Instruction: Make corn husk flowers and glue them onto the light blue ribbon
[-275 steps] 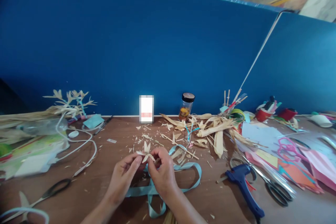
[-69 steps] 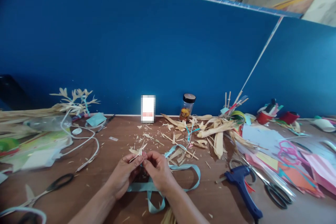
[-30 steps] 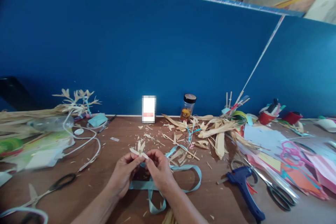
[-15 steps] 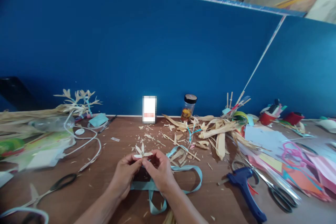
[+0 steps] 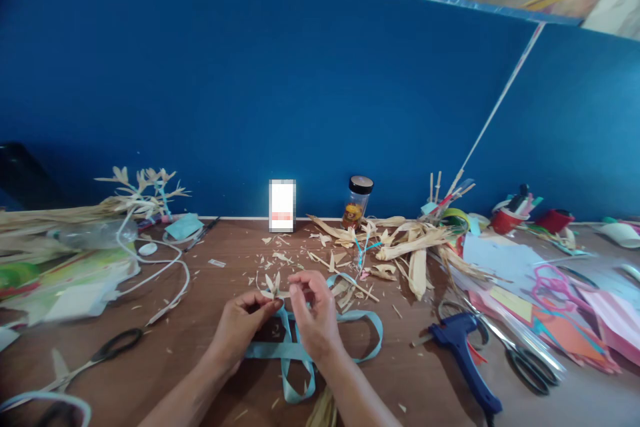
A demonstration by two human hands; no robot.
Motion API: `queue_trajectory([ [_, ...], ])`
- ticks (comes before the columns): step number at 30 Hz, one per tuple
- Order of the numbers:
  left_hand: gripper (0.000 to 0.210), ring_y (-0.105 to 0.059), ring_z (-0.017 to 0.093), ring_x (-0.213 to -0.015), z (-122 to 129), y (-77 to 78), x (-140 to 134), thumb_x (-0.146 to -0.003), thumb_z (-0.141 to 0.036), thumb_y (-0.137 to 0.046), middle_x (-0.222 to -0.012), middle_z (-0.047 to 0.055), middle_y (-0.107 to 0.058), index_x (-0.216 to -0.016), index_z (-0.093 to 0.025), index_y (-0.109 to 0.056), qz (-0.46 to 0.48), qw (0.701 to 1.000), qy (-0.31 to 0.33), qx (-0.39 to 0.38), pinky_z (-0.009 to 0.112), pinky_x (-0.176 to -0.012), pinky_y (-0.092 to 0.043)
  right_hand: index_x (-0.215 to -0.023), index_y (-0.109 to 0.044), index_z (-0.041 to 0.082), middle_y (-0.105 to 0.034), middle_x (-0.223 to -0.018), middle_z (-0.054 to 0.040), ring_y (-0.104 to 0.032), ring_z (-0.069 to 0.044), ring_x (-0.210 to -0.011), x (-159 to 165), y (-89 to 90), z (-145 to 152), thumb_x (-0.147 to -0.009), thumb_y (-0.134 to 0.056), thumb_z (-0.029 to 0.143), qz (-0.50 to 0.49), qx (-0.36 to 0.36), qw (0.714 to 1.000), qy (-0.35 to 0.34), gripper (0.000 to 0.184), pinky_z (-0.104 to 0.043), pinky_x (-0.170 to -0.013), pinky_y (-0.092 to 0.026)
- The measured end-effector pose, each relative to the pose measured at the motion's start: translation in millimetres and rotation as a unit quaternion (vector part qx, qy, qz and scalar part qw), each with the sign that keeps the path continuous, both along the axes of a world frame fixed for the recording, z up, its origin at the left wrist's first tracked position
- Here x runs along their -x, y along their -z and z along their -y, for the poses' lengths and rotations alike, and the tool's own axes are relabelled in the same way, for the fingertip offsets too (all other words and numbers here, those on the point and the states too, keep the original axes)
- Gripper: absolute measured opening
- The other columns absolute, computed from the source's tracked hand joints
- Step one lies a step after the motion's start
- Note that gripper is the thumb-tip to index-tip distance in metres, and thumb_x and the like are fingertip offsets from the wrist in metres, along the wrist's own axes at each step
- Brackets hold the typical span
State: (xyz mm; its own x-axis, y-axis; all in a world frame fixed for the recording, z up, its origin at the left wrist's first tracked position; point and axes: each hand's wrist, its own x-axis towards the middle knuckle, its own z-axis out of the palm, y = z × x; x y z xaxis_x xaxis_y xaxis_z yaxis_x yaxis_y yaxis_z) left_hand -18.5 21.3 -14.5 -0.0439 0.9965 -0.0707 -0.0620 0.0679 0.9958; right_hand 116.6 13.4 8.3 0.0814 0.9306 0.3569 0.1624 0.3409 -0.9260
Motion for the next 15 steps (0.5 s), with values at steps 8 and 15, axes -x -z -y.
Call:
queue_trajectory([
  [8, 0.017, -0.044, 0.011, -0.052, -1.7, -0.5, 4.0, -0.064, -0.03, -0.064, -0.053, -0.002, -0.05, -0.055, -0.016, -0.063, -0.119, 0.988, 0.044, -0.092, 0.02, -0.05, -0.033, -0.086, -0.065, 0.023, -0.051, -0.105, -0.0071, -0.047, -0.021, -0.102, -15.8, -17.7, -2.0, -0.077, -0.053, 0.013, 0.195, -0.095, 0.974, -0.057, 0.018, -0.036, -0.088, -0.037],
  [15, 0.021, -0.042, 0.012, -0.055, 2.1, -9.0, 2.7, -0.068, -0.03, -0.059, -0.054, -0.001, -0.047, -0.052, -0.017, -0.058, -0.191, 0.972, 0.068, -0.121, 0.021, -0.052, -0.032, -0.086, -0.065, 0.024, -0.049, -0.112, -0.0057, -0.045, -0.021, -0.106, -21.4, -16.7, -5.0, -0.076, -0.056, 0.01, 0.257, -0.092, 0.959, -0.078, 0.02, -0.037, -0.089, -0.035],
])
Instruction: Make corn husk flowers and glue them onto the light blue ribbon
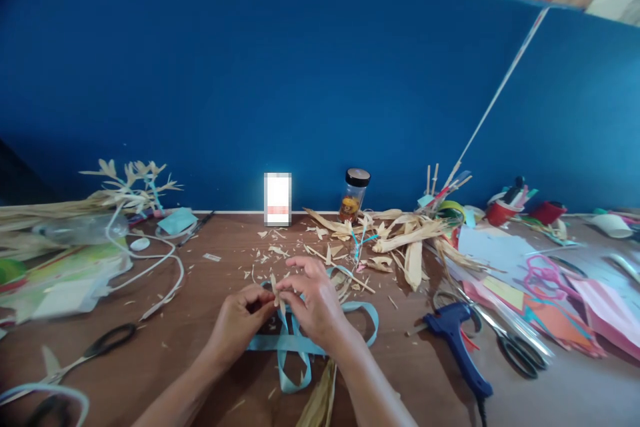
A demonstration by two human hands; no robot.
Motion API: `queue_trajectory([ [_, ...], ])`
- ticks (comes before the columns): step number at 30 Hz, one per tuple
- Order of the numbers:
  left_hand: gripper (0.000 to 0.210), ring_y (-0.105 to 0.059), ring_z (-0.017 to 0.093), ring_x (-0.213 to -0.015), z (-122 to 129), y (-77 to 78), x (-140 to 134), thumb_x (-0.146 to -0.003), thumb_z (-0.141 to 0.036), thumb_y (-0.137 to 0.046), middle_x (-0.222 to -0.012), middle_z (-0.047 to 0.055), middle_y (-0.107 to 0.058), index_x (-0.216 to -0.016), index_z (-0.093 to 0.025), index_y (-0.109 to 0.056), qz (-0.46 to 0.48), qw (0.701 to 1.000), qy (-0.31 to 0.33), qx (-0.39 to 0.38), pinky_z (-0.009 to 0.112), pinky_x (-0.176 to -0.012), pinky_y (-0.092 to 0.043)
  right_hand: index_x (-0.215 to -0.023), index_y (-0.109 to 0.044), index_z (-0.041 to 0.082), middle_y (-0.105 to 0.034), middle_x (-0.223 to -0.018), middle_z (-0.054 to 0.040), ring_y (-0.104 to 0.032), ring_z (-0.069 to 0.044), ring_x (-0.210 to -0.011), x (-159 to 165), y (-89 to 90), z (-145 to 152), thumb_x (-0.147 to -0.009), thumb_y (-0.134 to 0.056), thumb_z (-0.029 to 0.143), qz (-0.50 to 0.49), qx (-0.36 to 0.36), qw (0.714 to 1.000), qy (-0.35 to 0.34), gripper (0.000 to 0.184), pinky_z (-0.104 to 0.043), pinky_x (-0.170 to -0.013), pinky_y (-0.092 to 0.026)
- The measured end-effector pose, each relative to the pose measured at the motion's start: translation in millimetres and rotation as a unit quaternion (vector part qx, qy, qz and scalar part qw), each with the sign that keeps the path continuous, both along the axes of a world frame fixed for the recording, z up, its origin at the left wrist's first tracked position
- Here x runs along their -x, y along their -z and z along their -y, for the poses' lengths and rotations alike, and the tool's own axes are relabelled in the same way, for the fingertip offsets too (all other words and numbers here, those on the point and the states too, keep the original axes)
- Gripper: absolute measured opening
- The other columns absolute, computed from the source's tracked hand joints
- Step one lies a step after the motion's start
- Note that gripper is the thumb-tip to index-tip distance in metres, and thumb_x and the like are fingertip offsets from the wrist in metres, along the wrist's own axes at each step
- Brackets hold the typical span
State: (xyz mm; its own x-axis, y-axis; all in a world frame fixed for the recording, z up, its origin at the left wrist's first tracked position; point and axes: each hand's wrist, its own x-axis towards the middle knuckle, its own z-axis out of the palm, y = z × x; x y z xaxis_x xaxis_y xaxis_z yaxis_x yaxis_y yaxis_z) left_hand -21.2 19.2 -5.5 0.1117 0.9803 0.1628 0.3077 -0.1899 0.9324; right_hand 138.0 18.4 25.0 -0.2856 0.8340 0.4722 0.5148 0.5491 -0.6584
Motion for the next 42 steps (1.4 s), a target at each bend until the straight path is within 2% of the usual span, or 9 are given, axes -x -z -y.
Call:
queue_trajectory([
  [7, 0.021, -0.044, 0.013, -0.055, -1.8, 5.1, 0.5, -0.067, -0.031, -0.06, -0.054, -0.001, -0.048, -0.051, -0.017, -0.059, 0.017, 1.0, -0.009, 0.001, 0.022, -0.053, -0.033, -0.079, -0.064, 0.023, -0.052, -0.107, -0.0064, -0.045, -0.023, -0.107, 2.3, -0.1, 1.0, -0.076, -0.056, 0.009, -0.011, -0.011, 1.0, 0.007, 0.016, -0.038, -0.089, -0.036],
  [21, 0.019, -0.045, 0.013, -0.054, -0.2, 2.4, 0.5, -0.065, -0.032, -0.062, -0.053, -0.001, -0.05, -0.053, -0.018, -0.062, 0.026, 0.999, -0.019, -0.002, 0.022, -0.052, -0.033, -0.078, -0.06, 0.02, -0.049, -0.11, -0.0079, -0.045, -0.022, -0.107, 4.8, 0.8, 0.6, -0.078, -0.05, 0.009, 0.005, -0.004, 1.0, -0.009, 0.015, -0.037, -0.089, -0.037],
  [23, 0.018, -0.045, 0.013, -0.054, -0.6, 3.6, 0.6, -0.066, -0.031, -0.062, -0.055, -0.001, -0.051, -0.054, -0.018, -0.062, 0.029, 0.999, -0.019, 0.002, 0.022, -0.053, -0.034, -0.079, -0.061, 0.02, -0.05, -0.11, -0.0076, -0.045, -0.021, -0.107, 5.0, 1.1, 0.7, -0.079, -0.049, 0.01, -0.017, 0.004, 1.0, -0.011, 0.016, -0.036, -0.09, -0.036],
  [28, 0.015, -0.046, 0.014, -0.055, -3.4, 8.0, 0.7, -0.063, -0.031, -0.064, -0.055, -0.001, -0.054, -0.055, -0.017, -0.063, 0.076, 0.996, -0.04, 0.026, 0.022, -0.054, -0.035, -0.097, -0.059, 0.022, -0.053, -0.108, -0.0076, -0.048, -0.02, -0.104, 6.1, 5.0, 0.4, -0.084, -0.044, 0.014, -0.109, 0.018, 0.994, 0.011, 0.022, -0.036, -0.09, -0.036],
  [32, 0.017, -0.045, 0.013, -0.054, -4.7, 8.8, 0.9, -0.061, -0.031, -0.065, -0.053, -0.001, -0.052, -0.053, -0.017, -0.061, 0.102, 0.993, -0.041, 0.029, 0.021, -0.053, -0.034, -0.093, -0.061, 0.022, -0.053, -0.106, -0.0077, -0.049, -0.02, -0.102, 8.2, 8.7, 0.0, -0.082, -0.047, 0.014, -0.12, 0.026, 0.992, 0.003, 0.019, -0.035, -0.089, -0.037],
  [42, 0.018, -0.046, 0.014, -0.058, -1.1, 4.3, 0.9, -0.07, -0.027, -0.057, -0.057, -0.001, -0.049, -0.055, -0.018, -0.061, 0.027, 0.999, -0.001, -0.028, 0.022, -0.055, -0.034, -0.08, -0.061, 0.02, -0.051, -0.105, -0.0071, -0.047, -0.02, -0.105, 9.3, 6.0, 2.0, -0.078, -0.051, 0.009, -0.096, 0.046, 0.994, 0.008, 0.015, -0.033, -0.09, -0.035],
])
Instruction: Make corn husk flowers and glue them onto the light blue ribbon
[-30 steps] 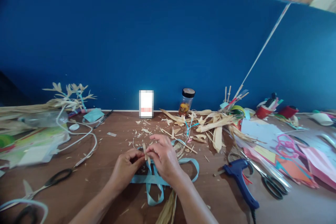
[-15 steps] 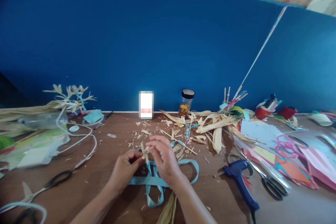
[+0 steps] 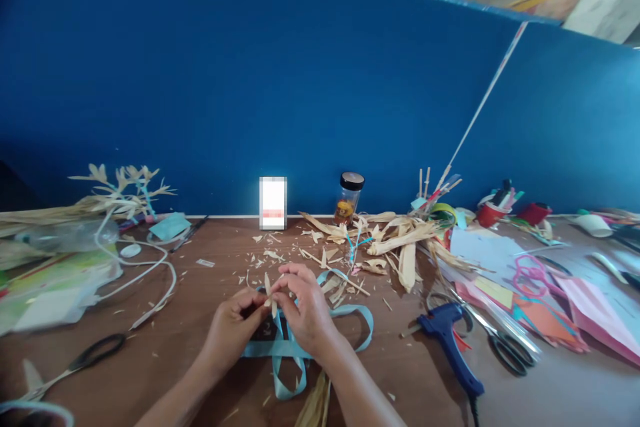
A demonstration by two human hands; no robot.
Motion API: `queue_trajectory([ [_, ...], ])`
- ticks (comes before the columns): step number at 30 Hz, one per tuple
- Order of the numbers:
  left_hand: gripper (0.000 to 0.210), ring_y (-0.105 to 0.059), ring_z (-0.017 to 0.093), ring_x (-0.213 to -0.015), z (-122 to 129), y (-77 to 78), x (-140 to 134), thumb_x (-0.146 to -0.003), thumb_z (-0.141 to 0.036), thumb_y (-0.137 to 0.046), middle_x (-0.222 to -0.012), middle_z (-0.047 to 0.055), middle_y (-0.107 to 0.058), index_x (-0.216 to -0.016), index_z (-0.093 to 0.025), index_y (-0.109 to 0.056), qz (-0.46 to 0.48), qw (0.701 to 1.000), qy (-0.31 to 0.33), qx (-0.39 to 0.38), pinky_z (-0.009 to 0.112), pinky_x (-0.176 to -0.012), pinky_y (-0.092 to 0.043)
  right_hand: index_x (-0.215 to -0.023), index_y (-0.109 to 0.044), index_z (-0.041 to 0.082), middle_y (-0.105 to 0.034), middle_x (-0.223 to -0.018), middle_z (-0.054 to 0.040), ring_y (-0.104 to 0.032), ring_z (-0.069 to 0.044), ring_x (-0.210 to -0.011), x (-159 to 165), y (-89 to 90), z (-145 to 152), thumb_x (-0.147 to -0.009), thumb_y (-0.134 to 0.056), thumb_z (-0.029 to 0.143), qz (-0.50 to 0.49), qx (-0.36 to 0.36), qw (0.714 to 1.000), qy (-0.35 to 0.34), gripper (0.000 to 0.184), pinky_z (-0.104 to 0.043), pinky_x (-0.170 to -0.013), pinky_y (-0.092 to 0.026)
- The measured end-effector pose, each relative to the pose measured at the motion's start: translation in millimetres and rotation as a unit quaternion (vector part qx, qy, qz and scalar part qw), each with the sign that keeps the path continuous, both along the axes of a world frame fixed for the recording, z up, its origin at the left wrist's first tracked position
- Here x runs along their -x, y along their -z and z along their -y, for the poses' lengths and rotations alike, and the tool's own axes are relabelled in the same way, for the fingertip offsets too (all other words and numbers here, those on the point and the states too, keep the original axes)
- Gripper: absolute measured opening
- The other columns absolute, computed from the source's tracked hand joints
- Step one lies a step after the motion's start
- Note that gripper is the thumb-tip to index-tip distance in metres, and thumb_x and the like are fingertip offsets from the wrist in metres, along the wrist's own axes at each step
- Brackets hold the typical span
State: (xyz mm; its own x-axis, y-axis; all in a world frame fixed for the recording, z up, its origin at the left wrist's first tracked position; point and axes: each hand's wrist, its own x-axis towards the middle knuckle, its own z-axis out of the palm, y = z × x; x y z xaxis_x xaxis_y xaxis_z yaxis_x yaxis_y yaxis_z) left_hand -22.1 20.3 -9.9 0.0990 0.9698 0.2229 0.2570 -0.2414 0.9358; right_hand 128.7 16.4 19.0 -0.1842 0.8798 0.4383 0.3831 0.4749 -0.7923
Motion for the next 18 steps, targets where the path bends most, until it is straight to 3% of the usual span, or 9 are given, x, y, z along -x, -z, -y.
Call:
queue_trajectory([
  [4, 0.019, -0.046, 0.014, -0.059, 0.6, 0.5, -0.3, -0.073, -0.025, -0.054, -0.058, -0.001, -0.047, -0.055, -0.018, -0.055, -0.02, 1.0, 0.001, -0.018, 0.022, -0.056, -0.034, -0.088, -0.06, 0.02, -0.053, -0.104, -0.0071, -0.051, -0.019, -0.097, 2.1, 1.8, 0.3, -0.077, -0.052, 0.01, -0.03, 0.017, 0.999, 0.003, 0.017, -0.031, -0.084, -0.04],
  [9, 0.021, -0.044, 0.014, -0.058, 1.5, -1.2, -0.5, -0.075, -0.024, -0.052, -0.057, -0.002, -0.045, -0.055, -0.018, -0.052, -0.038, 0.999, -0.003, -0.036, 0.022, -0.055, -0.034, -0.105, -0.051, 0.02, -0.058, -0.083, -0.0016, -0.055, -0.014, -0.072, 8.5, 7.4, 2.1, -0.079, -0.05, 0.016, -0.118, 0.096, 0.988, -0.006, 0.026, -0.025, -0.067, -0.045],
  [18, 0.021, -0.047, 0.014, -0.061, -0.4, 2.7, -0.2, -0.076, -0.029, -0.05, -0.061, -0.001, -0.048, -0.059, -0.018, -0.056, -0.048, 0.999, 0.002, -0.025, 0.023, -0.058, -0.036, -0.112, -0.043, 0.019, -0.056, -0.071, 0.002, -0.052, -0.012, -0.066, 10.8, 8.5, 1.6, -0.079, -0.051, 0.015, -0.146, 0.102, 0.984, -0.004, 0.035, -0.025, -0.065, -0.042],
])
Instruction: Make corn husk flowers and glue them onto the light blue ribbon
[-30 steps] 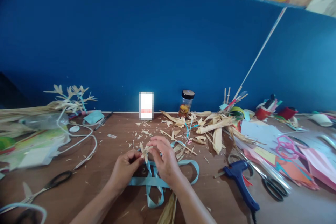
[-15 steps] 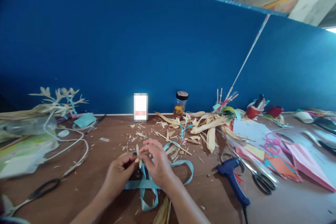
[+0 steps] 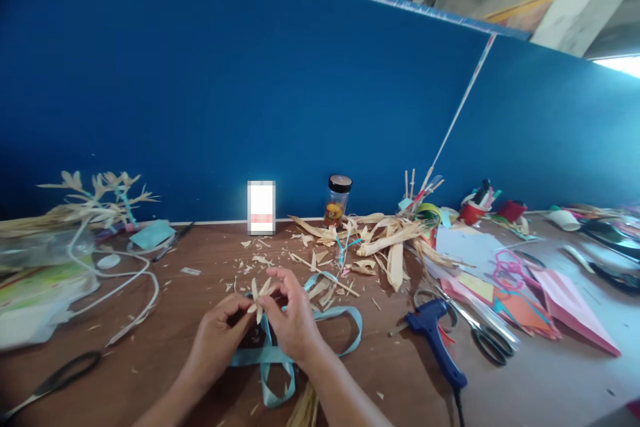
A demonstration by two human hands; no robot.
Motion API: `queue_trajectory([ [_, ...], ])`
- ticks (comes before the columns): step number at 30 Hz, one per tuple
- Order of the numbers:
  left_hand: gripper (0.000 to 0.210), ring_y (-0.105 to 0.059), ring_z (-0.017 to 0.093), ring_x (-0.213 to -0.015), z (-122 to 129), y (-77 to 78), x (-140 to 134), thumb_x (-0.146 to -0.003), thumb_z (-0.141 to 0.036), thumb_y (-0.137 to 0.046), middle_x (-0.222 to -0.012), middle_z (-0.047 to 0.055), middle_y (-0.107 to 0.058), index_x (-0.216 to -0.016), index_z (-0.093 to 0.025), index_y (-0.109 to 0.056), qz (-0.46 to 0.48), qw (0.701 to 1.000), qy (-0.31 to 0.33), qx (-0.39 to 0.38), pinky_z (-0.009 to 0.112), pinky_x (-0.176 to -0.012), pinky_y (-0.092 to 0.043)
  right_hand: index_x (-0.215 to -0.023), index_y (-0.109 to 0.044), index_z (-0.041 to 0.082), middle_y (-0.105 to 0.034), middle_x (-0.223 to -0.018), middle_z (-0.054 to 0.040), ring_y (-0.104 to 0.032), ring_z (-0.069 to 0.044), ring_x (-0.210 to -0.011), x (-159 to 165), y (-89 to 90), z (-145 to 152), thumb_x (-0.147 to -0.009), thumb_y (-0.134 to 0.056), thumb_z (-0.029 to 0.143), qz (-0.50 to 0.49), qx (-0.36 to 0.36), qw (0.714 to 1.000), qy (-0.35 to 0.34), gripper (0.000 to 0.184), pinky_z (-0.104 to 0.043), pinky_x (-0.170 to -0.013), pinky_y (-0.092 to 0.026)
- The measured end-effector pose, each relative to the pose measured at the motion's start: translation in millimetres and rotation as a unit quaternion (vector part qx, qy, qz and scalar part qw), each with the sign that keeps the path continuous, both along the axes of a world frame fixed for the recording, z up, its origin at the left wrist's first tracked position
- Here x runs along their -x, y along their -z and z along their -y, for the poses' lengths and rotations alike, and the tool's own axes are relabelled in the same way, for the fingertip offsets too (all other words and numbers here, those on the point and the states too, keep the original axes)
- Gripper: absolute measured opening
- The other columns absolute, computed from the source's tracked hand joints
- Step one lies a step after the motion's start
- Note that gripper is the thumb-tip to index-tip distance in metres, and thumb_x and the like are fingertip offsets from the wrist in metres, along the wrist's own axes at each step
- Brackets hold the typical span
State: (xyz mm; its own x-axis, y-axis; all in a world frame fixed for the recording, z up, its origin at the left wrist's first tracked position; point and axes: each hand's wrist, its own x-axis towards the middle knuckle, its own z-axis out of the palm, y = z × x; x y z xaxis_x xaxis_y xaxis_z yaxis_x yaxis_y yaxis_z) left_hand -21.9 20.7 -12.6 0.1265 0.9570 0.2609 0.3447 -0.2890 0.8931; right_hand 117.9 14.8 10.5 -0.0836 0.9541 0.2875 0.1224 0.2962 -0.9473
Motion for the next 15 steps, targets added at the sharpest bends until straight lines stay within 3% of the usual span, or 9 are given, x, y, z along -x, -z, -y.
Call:
queue_trajectory([
  [15, 0.023, -0.049, 0.016, -0.062, -1.9, 0.6, 2.2, -0.079, -0.029, -0.047, -0.061, 0.0, -0.051, -0.065, -0.018, -0.061, -0.043, 0.998, 0.046, -0.009, 0.023, -0.058, -0.037, -0.111, -0.047, 0.02, -0.058, -0.072, 0.0024, -0.055, -0.012, -0.067, 1.9, 1.7, -0.1, -0.075, -0.054, 0.012, 0.021, -0.002, 1.0, 0.017, 0.037, -0.023, -0.065, -0.042],
])
